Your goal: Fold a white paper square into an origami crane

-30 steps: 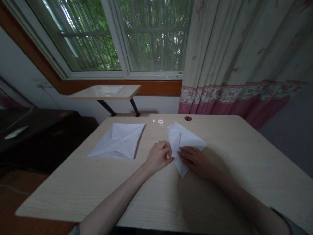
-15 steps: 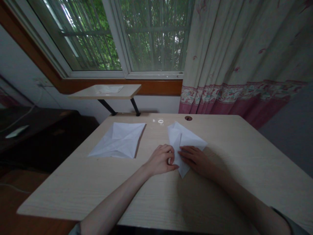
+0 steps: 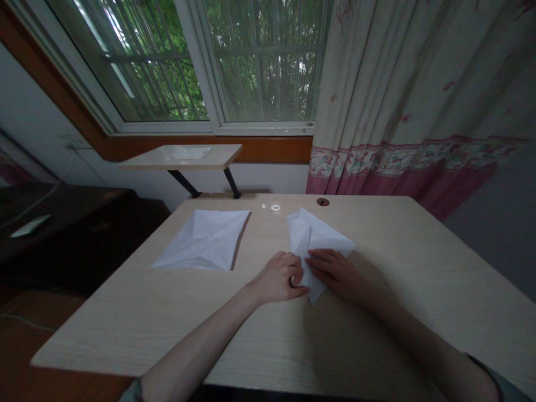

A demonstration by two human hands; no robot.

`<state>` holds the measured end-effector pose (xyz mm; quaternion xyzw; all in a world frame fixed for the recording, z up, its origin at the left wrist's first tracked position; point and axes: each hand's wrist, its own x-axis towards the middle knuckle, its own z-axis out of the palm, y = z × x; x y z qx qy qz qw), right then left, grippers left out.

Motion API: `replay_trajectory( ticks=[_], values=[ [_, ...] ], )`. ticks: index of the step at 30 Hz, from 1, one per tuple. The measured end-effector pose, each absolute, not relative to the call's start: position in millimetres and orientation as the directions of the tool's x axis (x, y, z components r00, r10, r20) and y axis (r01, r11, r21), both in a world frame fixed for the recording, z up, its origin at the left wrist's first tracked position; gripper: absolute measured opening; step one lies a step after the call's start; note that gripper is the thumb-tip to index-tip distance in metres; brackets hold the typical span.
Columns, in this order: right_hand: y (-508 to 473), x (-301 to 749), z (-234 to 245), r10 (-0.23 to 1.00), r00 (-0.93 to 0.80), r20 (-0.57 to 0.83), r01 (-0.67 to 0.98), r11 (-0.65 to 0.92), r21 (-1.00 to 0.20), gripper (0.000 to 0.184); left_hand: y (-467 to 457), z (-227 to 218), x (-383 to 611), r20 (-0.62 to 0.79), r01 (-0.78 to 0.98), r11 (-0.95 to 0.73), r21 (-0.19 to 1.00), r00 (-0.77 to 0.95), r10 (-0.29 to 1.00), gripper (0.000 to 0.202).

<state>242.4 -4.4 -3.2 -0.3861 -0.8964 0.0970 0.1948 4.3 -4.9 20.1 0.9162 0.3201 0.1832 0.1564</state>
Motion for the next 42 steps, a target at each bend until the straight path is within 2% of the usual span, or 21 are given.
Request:
replay_trajectory(
  ticks=[15,21,26,42],
  values=[
    [-5,242,0,0.736,-0.627,0.257,0.652,0.676,-0.343,0.036,-11,23,9,0.230,0.501,-0.777,0.381,0.763,0.605,0.051],
    [-3,244,-2,0.718,-0.632,0.292,0.637,0.695,-0.334,0.035,-10,23,5,0.295,0.488,-0.796,0.359,0.750,0.592,0.039],
    [-2,244,-3,0.716,-0.631,0.301,0.631,0.698,-0.338,0.035,-8,20,2,0.350,0.489,-0.777,0.397,0.702,0.620,0.026],
    [2,248,-11,0.726,-0.599,0.337,0.621,0.687,-0.376,0.035,-6,18,1,0.379,0.501,-0.776,0.384,0.681,0.627,0.021]
  ],
)
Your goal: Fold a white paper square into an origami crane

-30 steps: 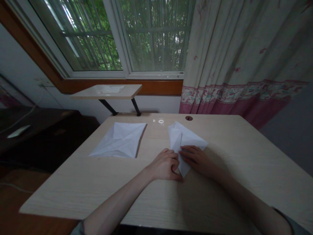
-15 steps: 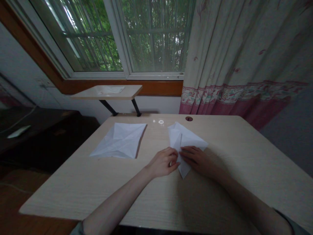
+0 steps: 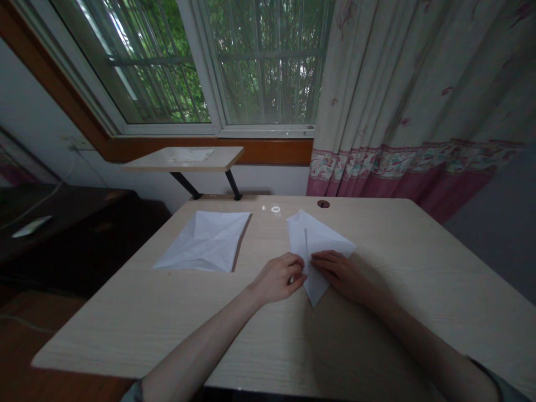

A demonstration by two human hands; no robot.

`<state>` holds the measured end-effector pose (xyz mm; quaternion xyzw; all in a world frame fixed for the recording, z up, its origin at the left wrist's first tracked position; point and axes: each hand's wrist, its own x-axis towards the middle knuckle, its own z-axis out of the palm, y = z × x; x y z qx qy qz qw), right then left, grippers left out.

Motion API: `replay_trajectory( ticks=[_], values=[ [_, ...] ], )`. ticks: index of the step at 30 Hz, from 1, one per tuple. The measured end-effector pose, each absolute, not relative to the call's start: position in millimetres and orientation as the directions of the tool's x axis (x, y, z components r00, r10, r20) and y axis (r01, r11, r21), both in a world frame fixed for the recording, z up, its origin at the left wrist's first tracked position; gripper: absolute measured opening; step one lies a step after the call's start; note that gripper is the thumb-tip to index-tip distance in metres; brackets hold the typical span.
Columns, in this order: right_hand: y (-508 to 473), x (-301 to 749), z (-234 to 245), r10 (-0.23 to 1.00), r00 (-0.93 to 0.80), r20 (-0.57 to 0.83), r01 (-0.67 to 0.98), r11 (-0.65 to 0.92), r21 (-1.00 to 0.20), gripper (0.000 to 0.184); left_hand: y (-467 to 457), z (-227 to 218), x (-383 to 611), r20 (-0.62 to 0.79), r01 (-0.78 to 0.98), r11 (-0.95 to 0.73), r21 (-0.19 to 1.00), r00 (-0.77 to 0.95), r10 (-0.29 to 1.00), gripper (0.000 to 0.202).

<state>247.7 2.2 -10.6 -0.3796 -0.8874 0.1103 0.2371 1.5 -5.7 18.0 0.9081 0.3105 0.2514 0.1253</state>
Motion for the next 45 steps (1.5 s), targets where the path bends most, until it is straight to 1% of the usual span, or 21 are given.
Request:
replay_trajectory(
  ticks=[6,10,15,20,25,31,37,41,45],
  values=[
    [5,251,-12,0.752,-0.537,0.382,0.675,0.655,-0.341,0.037,-8,22,2,0.425,0.499,-0.798,0.339,0.676,0.603,0.019],
    [7,254,-15,0.762,-0.501,0.411,0.696,0.637,-0.332,0.036,-12,28,4,0.407,0.467,-0.819,0.334,0.712,0.572,0.018],
    [8,255,-20,0.785,-0.492,0.376,0.735,0.606,-0.304,0.038,-15,32,7,0.370,0.418,-0.844,0.335,0.766,0.526,0.026],
    [9,256,-24,0.792,-0.495,0.357,0.749,0.597,-0.286,0.038,-15,30,7,0.358,0.390,-0.856,0.340,0.788,0.501,0.019],
    [9,255,-27,0.787,-0.487,0.378,0.746,0.600,-0.289,0.038,-13,28,6,0.372,0.386,-0.867,0.317,0.790,0.487,0.026],
    [9,255,-28,0.782,-0.490,0.385,0.741,0.606,-0.288,0.039,-12,24,6,0.337,0.383,-0.874,0.299,0.815,0.472,0.028],
    [10,255,-28,0.766,-0.500,0.404,0.737,0.621,-0.266,0.037,-13,24,6,0.355,0.425,-0.857,0.292,0.784,0.510,0.034],
    [8,255,-25,0.765,-0.504,0.401,0.743,0.620,-0.250,0.036,-14,25,6,0.371,0.471,-0.841,0.266,0.755,0.540,0.032],
    [5,253,-16,0.752,-0.518,0.407,0.741,0.633,-0.226,0.035,-13,26,5,0.344,0.528,-0.813,0.246,0.737,0.582,0.030]
  ],
)
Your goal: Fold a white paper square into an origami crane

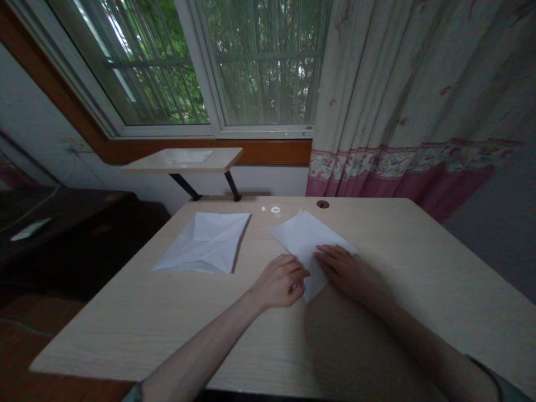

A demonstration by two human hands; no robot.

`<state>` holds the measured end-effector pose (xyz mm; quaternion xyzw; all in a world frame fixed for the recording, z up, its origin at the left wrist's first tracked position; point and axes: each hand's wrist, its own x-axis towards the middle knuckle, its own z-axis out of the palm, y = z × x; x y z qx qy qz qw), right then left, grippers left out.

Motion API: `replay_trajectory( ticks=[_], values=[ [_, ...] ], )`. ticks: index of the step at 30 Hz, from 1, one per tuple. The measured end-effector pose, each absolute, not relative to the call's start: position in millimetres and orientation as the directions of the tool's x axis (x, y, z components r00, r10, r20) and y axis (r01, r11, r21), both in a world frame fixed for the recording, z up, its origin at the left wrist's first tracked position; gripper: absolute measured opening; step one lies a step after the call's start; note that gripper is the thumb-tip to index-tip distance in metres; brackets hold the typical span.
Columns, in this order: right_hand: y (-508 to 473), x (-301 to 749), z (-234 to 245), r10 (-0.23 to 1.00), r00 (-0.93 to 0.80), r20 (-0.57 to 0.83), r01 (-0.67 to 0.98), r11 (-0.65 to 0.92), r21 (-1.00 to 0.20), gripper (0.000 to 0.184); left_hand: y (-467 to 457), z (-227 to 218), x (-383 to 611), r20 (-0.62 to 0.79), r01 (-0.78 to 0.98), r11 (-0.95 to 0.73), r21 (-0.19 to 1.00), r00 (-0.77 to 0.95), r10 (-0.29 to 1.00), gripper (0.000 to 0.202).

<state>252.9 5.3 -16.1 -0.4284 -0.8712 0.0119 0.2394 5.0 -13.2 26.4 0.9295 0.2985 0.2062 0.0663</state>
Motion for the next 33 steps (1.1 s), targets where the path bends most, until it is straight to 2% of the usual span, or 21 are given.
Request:
replay_trajectory(
  ticks=[7,11,16,24,33],
  values=[
    [2.5,251.7,-10.6,0.742,-0.525,0.417,0.746,0.637,-0.195,0.032,-6.9,22.1,3.2,0.351,0.721,-0.656,0.221,0.569,0.744,0.023],
    [1.6,250.4,-9.2,0.743,-0.534,0.404,0.739,0.642,-0.204,0.031,-4.2,19.5,2.3,0.369,0.775,-0.590,0.227,0.493,0.788,0.019],
    [-0.5,247.2,-4.4,0.744,-0.549,0.380,0.717,0.653,-0.243,0.031,-5.4,21.1,2.5,0.408,0.764,-0.611,0.209,0.499,0.764,0.021],
    [-2.5,246.7,-9.0,0.806,-0.491,0.331,0.807,0.563,-0.175,0.033,-5.5,21.4,1.3,0.382,0.674,-0.704,0.223,0.604,0.700,0.039],
    [0.2,249.0,-10.6,0.817,-0.492,0.301,0.809,0.557,-0.190,0.034,-4.2,19.1,0.8,0.365,0.674,-0.698,0.242,0.603,0.709,0.032]
  ],
)
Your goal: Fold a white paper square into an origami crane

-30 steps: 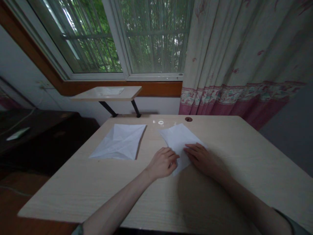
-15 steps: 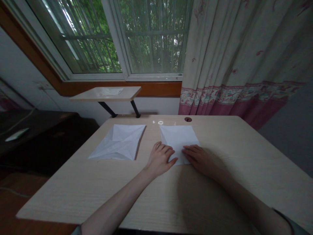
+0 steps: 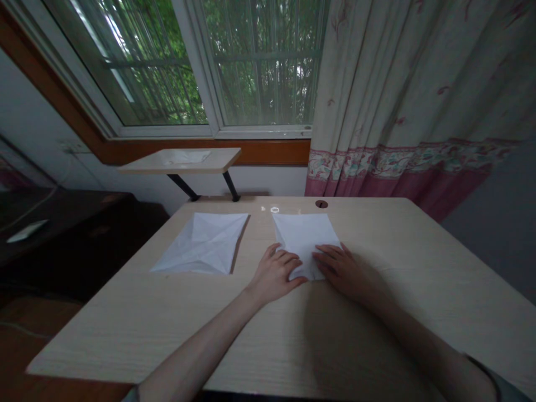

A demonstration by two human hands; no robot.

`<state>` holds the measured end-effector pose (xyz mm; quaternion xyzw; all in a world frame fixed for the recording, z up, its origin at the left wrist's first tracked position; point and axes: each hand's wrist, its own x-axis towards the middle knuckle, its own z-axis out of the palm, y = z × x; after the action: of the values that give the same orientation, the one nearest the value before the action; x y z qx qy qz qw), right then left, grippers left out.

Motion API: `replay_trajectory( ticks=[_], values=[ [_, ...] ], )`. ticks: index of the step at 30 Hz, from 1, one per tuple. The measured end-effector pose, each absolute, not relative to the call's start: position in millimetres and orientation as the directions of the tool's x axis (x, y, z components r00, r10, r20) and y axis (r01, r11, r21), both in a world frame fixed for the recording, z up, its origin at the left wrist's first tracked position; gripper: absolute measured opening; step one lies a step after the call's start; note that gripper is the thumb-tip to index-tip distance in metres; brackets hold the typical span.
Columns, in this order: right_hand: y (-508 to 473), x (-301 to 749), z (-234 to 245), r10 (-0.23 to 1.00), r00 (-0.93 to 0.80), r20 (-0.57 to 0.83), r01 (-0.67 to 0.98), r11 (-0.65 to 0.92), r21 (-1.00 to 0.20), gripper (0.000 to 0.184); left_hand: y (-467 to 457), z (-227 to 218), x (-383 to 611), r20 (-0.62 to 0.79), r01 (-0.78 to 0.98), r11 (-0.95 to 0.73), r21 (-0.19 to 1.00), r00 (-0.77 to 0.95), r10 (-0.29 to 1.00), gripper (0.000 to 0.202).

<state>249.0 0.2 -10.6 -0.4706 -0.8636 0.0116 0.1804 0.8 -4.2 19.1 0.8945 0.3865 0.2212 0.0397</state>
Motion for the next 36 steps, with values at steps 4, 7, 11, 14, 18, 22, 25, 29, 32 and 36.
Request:
replay_trajectory(
  ticks=[4,7,11,14,18,22,25,29,32,36],
  values=[
    [-2,252,-7,0.801,-0.543,0.251,0.787,0.590,-0.179,0.040,-4,20,1,0.376,0.668,-0.701,0.251,0.600,0.706,0.025],
    [-2,254,-3,0.785,-0.579,0.221,0.770,0.616,-0.169,0.052,-4,20,1,0.380,0.671,-0.699,0.245,0.597,0.706,0.022],
    [-1,257,1,0.776,-0.590,0.224,0.757,0.628,-0.183,0.053,-4,19,2,0.365,0.696,-0.682,0.225,0.589,0.721,0.025],
    [1,262,2,0.752,-0.615,0.235,0.718,0.658,-0.226,0.048,-4,18,1,0.361,0.716,-0.665,0.212,0.575,0.734,0.028],
    [8,275,0,0.706,-0.641,0.302,0.630,0.708,-0.319,0.045,-4,17,-1,0.344,0.732,-0.649,0.207,0.566,0.749,0.039],
    [16,289,-2,0.693,-0.613,0.379,0.551,0.719,-0.424,0.038,-6,17,-2,0.327,0.721,-0.658,0.217,0.581,0.745,0.049],
    [21,294,0,0.714,-0.552,0.431,0.525,0.699,-0.485,0.029,-5,18,-4,0.315,0.703,-0.675,0.224,0.603,0.733,0.050],
    [24,295,4,0.729,-0.477,0.491,0.496,0.684,-0.535,0.016,0,18,-10,0.342,0.671,-0.676,0.303,0.586,0.735,0.051],
    [26,295,7,0.737,-0.432,0.520,0.488,0.676,-0.553,0.014,3,17,-14,0.399,0.638,-0.645,0.422,0.508,0.763,0.047],
    [26,294,11,0.770,-0.352,0.532,0.520,0.634,-0.573,0.023,7,16,-15,0.454,0.585,-0.573,0.573,0.356,0.817,0.028]
  ],
)
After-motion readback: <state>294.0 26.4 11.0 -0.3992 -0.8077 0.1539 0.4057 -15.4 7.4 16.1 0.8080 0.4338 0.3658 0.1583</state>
